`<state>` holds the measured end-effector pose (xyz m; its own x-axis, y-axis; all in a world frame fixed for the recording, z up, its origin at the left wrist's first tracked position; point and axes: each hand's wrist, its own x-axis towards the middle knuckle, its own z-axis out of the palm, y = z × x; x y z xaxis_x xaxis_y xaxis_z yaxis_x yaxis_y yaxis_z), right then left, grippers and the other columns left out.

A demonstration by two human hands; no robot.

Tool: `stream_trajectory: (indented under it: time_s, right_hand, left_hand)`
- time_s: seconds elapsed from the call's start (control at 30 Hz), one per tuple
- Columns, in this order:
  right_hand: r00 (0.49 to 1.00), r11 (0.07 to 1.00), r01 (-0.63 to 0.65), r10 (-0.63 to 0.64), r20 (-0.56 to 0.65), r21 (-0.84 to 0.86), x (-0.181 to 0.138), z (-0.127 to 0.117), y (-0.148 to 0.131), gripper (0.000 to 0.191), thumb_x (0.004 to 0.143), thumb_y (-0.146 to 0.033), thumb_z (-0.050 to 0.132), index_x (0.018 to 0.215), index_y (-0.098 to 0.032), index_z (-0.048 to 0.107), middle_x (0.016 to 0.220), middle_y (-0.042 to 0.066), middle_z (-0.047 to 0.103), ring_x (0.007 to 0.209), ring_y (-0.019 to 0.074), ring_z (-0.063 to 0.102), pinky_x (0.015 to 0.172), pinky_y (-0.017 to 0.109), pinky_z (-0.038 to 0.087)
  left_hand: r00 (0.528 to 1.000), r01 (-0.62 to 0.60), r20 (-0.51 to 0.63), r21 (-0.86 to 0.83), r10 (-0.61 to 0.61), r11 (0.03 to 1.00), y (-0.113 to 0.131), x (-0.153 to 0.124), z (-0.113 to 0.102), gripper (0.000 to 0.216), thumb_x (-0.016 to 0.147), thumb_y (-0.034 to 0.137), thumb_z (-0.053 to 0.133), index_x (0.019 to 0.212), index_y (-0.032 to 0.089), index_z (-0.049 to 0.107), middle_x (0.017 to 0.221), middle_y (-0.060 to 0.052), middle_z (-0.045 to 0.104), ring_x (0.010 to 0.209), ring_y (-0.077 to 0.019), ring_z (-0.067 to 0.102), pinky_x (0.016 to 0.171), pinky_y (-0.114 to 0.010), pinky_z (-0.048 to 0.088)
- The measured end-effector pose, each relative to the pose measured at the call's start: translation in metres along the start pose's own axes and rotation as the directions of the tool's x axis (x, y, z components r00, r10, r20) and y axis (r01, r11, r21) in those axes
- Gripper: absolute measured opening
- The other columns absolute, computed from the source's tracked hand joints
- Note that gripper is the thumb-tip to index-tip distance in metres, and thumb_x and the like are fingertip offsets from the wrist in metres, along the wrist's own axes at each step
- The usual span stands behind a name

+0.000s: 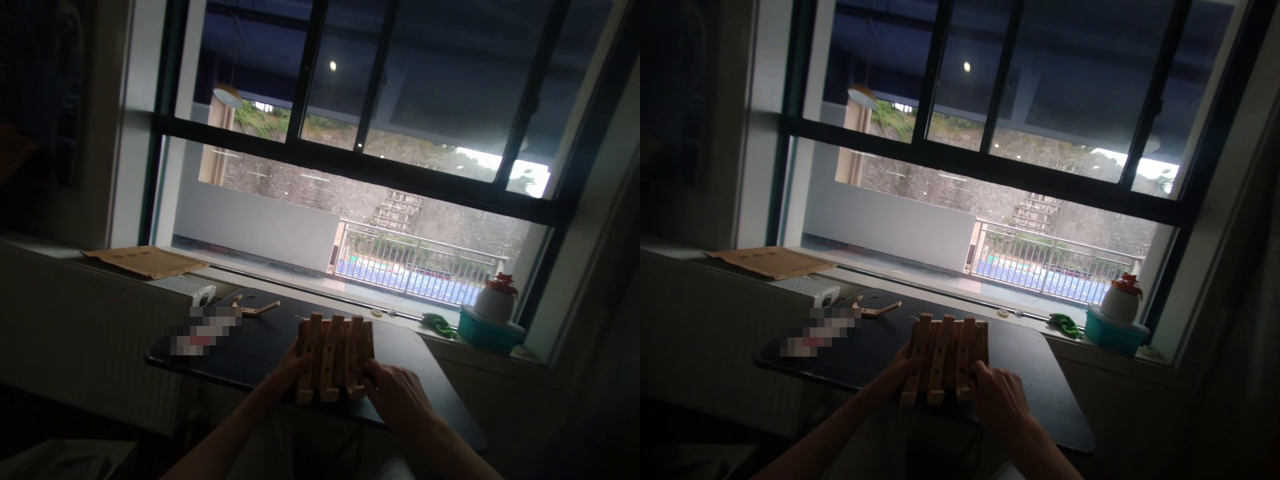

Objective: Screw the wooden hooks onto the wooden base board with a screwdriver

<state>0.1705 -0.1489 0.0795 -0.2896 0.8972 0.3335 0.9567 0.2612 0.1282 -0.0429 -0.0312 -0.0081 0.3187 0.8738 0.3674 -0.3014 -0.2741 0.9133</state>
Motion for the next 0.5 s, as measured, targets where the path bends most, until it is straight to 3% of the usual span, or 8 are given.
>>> stream_trajectory:
  time_s: [0.17,0.27,0.37,0.5]
  right_hand:
    - [0.985,0.986,0.154,-0.148,0.088,-0.066,0.008,-0.011,-0.011,0.025,0.075,0.0,0.051,0.088,-0.018,0.063,0.088,0.007,0.067,0.077,0.0198,0.063,0.057,0.025,0.036]
    - [0.978,0.981,0.185,-0.179,0.111,-0.048,0.009,-0.01,-0.008,0.025,0.077,0.0,0.049,0.089,-0.016,0.065,0.089,0.008,0.067,0.078,0.0199,0.063,0.06,0.026,0.039]
    - [0.989,0.992,0.124,-0.125,0.081,0.016,0.005,-0.004,-0.002,0.023,0.083,-0.008,0.046,0.089,-0.02,0.066,0.088,0.005,0.068,0.079,0.0184,0.063,0.064,0.026,0.04]
    - [0.998,0.99,-0.055,0.053,0.016,0.133,0.001,0.003,0.004,0.026,0.088,-0.021,0.043,0.099,-0.025,0.067,0.091,0.002,0.071,0.08,0.0157,0.065,0.066,0.022,0.042]
  left_hand:
    - [1.0,-0.013,0.0,0.009,0.013,1.0,0.0,0.001,-0.001,0.053,0.066,0.033,0.071,0.114,0.015,0.055,0.114,-0.011,0.062,0.108,-0.0338,0.055,0.084,-0.04,0.049]
    - [1.0,-0.017,0.004,0.011,0.017,1.0,0.001,0.001,-0.001,0.053,0.067,0.033,0.07,0.115,0.017,0.056,0.113,-0.01,0.063,0.104,-0.0323,0.057,0.084,-0.04,0.049]
    - [1.0,-0.023,0.002,0.015,0.023,1.0,0.002,0.0,0.0,0.055,0.065,0.032,0.072,0.115,0.017,0.056,0.108,-0.008,0.065,0.102,-0.0312,0.058,0.084,-0.039,0.048]
    - [1.0,-0.018,-0.002,0.018,0.018,1.0,0.004,-0.001,0.001,0.056,0.064,0.03,0.072,0.117,0.017,0.055,0.106,-0.008,0.065,0.101,-0.0311,0.058,0.083,-0.038,0.048]
